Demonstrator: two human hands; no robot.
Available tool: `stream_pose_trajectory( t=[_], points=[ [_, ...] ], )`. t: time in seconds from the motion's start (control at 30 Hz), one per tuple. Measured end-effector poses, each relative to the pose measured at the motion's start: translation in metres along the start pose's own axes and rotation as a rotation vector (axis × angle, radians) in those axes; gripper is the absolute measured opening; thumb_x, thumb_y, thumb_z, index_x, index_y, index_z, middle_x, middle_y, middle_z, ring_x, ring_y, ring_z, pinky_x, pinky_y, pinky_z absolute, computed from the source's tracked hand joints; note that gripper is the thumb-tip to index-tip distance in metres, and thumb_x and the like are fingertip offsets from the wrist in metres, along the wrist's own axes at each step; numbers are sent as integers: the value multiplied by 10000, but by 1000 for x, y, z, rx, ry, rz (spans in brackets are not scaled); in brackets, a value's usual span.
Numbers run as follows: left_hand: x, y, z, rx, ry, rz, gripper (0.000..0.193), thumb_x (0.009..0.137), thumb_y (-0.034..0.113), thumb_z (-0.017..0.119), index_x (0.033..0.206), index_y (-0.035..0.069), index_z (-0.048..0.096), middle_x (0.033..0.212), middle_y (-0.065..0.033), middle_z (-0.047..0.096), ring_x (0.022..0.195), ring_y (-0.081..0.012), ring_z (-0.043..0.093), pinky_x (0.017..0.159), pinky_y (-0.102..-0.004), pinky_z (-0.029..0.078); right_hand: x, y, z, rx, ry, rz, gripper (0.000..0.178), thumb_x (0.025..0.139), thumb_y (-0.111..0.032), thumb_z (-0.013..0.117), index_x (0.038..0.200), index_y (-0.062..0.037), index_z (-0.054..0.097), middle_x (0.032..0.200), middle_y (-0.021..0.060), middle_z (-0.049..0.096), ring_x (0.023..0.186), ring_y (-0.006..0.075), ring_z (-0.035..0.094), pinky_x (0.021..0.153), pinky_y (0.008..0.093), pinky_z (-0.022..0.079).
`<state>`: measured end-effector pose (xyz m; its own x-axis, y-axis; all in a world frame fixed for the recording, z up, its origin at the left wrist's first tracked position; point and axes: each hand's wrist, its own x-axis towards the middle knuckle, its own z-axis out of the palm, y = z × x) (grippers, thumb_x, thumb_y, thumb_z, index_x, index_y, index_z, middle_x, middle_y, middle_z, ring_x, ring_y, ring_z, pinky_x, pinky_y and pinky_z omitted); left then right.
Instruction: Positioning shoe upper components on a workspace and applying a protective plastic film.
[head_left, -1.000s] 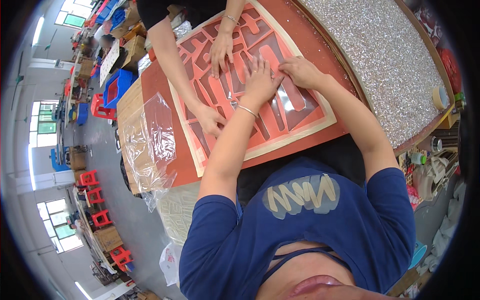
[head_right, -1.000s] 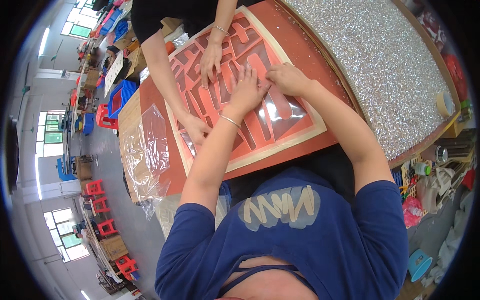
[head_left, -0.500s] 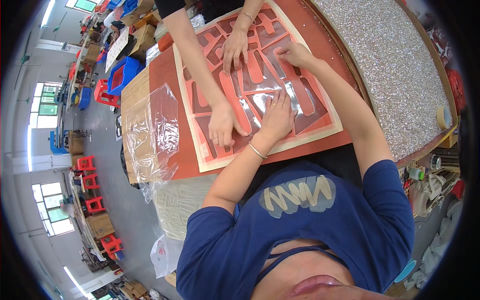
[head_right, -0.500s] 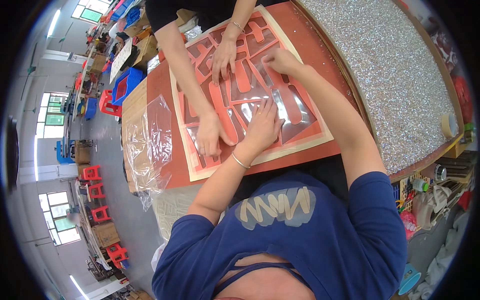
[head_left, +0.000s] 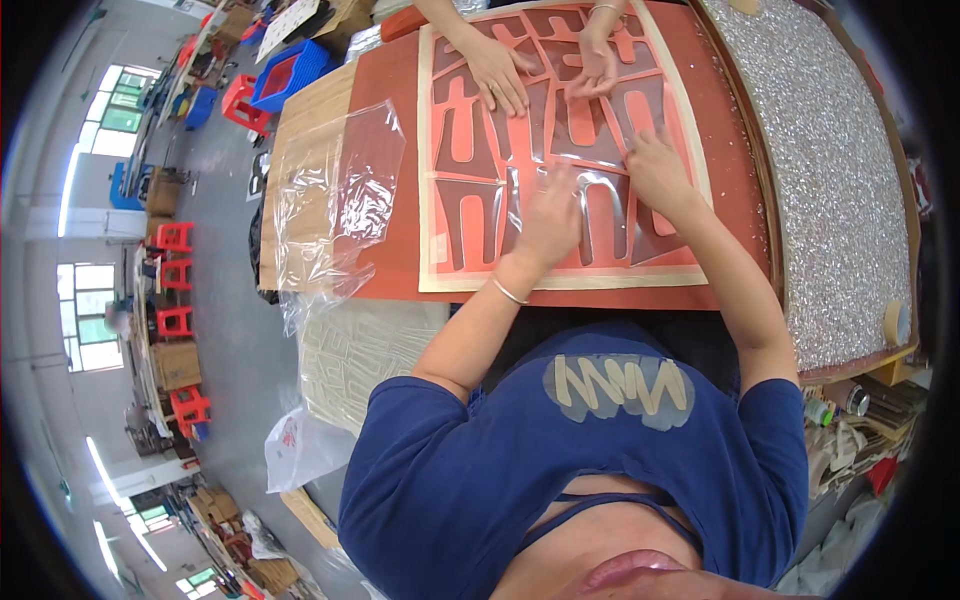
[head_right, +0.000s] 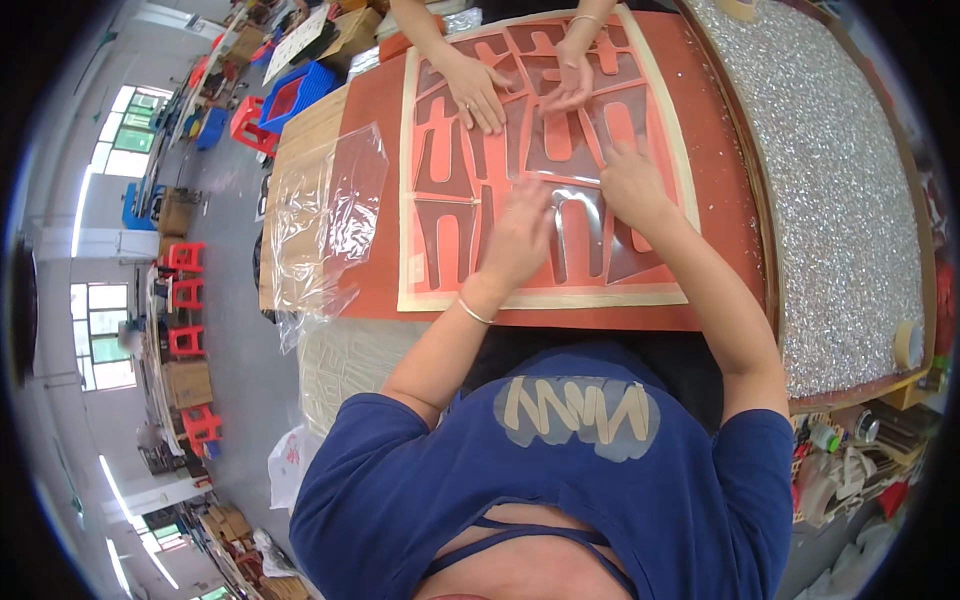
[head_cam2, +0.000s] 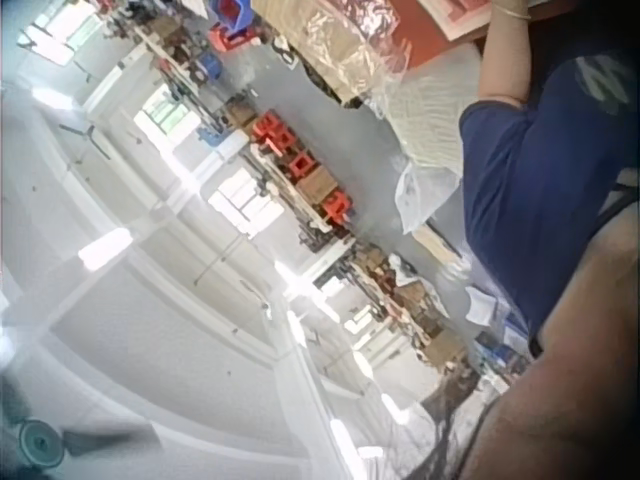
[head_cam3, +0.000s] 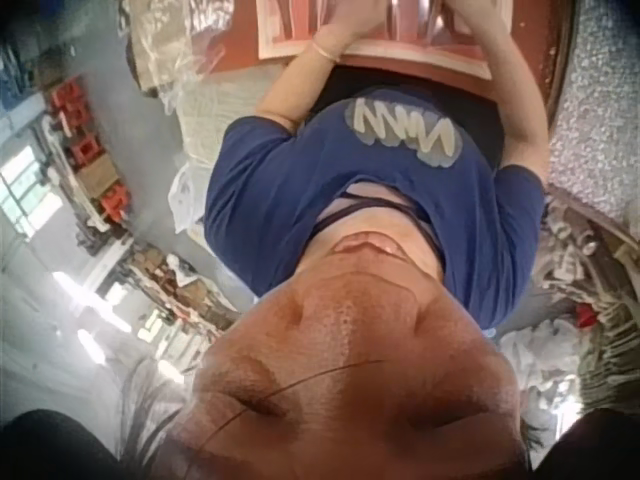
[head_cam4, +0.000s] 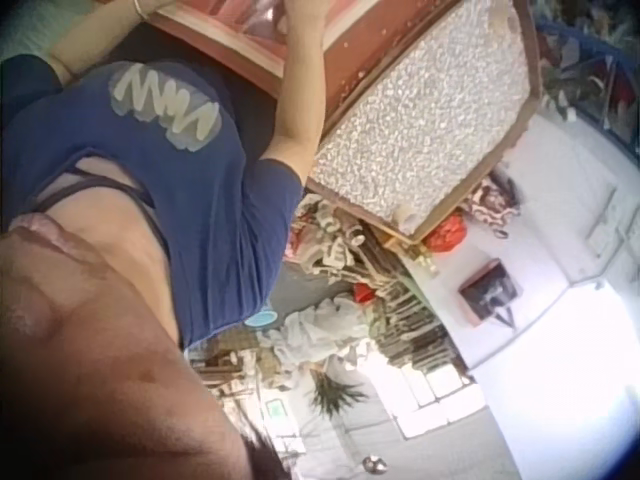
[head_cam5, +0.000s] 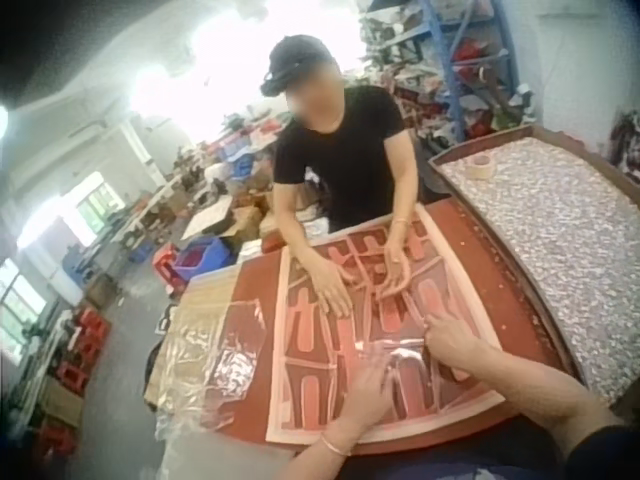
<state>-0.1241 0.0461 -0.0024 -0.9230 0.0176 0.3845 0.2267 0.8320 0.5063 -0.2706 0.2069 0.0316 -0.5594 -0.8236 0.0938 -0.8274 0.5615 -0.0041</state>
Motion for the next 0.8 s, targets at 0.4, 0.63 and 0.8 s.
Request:
stream_pose_trajectory(
  t=[0.4,0.63,0.8],
  points=[
    [-60,-89,-56,590,-63,-527,656,944,478,360,1382,-10,338,1475,-173,268,1394,-323,171,1074,-596,136,24,-88,13,265,126,-74,726,869,-401,544,1426,-42,248,1471,177,265,1399,279,174,1124,514,55],
    [-58,-87,-53,510,11,-538,555,969,396,330,1344,-7,404,1462,-201,278,1384,-347,181,1084,-573,142,46,-117,31,375,315,76,750,879,-467,502,1400,22,273,1461,215,261,1378,315,224,1114,523,90],
    [-58,-91,-56,352,308,-527,377,969,281,389,1107,-1,598,1387,-285,333,1300,-496,240,1084,-551,178,3,-149,40,320,118,-340,792,861,-506,507,1380,51,290,1459,218,262,1377,332,214,1126,509,97]
  ],
)
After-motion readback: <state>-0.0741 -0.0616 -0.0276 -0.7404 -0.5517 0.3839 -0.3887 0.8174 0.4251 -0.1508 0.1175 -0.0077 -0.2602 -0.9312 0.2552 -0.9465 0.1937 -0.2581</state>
